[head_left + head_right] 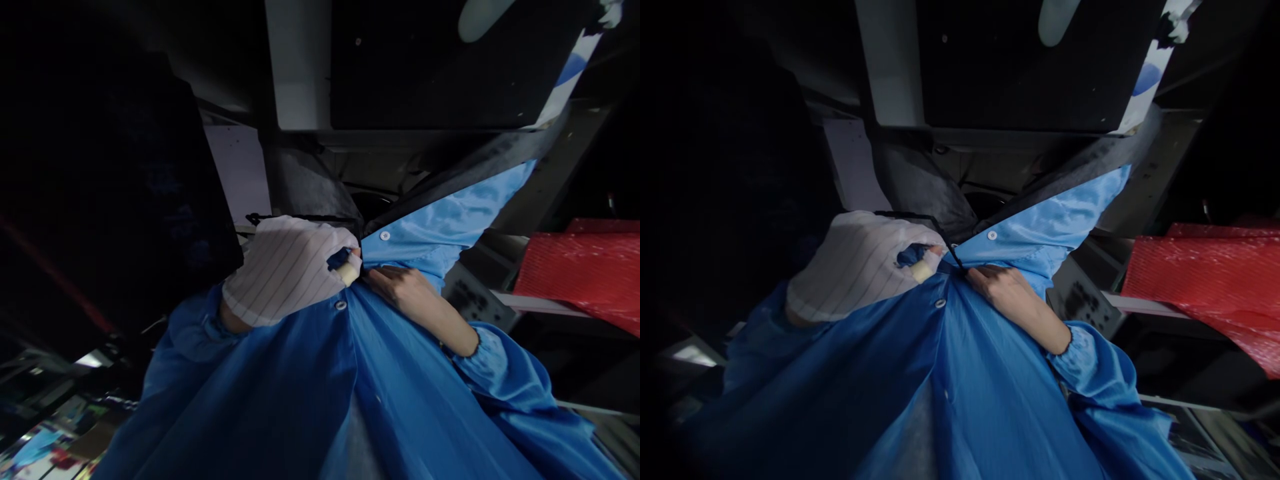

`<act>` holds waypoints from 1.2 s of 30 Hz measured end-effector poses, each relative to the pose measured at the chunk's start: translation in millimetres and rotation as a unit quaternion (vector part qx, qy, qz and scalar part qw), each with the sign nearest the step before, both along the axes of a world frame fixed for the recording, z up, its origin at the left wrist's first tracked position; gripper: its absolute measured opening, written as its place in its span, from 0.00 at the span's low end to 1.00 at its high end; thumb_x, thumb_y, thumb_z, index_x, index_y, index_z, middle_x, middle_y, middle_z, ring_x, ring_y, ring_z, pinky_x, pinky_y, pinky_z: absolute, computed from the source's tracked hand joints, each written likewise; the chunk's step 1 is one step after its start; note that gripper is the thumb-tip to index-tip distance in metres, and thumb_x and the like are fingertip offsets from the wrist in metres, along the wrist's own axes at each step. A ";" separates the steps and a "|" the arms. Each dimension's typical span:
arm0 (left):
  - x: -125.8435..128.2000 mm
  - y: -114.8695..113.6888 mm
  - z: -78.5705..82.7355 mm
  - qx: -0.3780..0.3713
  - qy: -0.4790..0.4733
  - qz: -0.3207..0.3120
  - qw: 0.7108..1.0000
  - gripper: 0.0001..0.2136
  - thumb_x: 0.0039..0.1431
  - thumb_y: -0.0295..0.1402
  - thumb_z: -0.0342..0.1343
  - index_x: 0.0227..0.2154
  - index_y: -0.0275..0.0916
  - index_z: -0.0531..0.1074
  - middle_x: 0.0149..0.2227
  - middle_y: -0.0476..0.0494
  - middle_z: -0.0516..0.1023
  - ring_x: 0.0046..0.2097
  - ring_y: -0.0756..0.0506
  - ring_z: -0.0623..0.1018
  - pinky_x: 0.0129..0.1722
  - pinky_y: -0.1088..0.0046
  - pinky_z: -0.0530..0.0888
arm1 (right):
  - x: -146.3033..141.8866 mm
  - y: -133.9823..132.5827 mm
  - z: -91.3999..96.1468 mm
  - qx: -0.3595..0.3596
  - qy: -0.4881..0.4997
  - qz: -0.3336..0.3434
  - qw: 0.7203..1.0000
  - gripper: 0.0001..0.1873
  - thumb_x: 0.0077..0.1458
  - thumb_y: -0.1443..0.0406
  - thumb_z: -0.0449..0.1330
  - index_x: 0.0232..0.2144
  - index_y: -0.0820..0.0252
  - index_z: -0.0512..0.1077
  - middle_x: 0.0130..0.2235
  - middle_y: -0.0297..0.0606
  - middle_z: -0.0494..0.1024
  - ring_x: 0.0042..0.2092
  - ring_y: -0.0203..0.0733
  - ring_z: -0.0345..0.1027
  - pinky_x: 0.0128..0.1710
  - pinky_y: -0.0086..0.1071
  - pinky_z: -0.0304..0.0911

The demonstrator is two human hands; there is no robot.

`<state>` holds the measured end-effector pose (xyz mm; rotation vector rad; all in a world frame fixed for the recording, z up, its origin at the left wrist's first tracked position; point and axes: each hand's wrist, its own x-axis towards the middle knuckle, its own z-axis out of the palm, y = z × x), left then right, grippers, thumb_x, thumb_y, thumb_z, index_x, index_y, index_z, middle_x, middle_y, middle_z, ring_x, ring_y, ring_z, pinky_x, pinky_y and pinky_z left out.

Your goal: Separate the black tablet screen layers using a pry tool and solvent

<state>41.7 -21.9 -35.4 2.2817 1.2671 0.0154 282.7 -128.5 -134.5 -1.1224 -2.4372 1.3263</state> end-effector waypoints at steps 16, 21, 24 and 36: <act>-30.4 35.8 -9.7 -0.153 -0.053 0.123 0.979 0.09 0.65 0.33 0.63 0.31 0.48 0.86 0.28 0.58 0.86 0.22 0.50 0.79 0.20 0.71 0.72 | 23.2 38.6 25.1 -0.041 0.075 -0.146 0.986 0.23 0.77 0.45 0.64 0.58 0.55 0.77 0.46 0.42 0.88 0.40 0.47 0.83 0.39 0.36 0.73; -42.3 53.3 -15.9 -0.261 -0.047 0.214 0.940 0.04 0.63 0.37 0.70 0.32 0.50 0.87 0.13 0.60 0.70 0.13 0.53 0.62 0.12 0.74 0.57 | 35.0 82.4 19.0 0.118 0.105 -0.391 0.907 0.18 0.77 0.54 0.67 0.61 0.52 0.73 0.52 0.45 0.83 0.48 0.51 0.83 0.46 0.42 0.78; -46.9 60.1 -21.9 -0.274 -0.020 0.236 0.932 0.05 0.65 0.39 0.71 0.34 0.46 0.87 0.10 0.60 0.59 0.14 0.53 0.59 0.14 0.76 0.56 | 41.5 122.8 5.8 0.240 0.097 -0.462 0.848 0.23 0.76 0.55 0.68 0.64 0.57 0.68 0.57 0.55 0.78 0.56 0.57 0.80 0.50 0.46 0.76; -63.3 67.7 -46.0 -0.196 -0.039 0.192 0.961 0.13 0.71 0.36 0.67 0.39 0.28 0.86 0.31 0.49 0.85 0.32 0.54 0.76 0.38 0.78 0.70 | 55.9 239.9 -56.2 0.348 -0.021 -0.361 0.865 0.27 0.78 0.47 0.63 0.62 0.63 0.69 0.59 0.61 0.75 0.60 0.63 0.70 0.63 0.59 0.66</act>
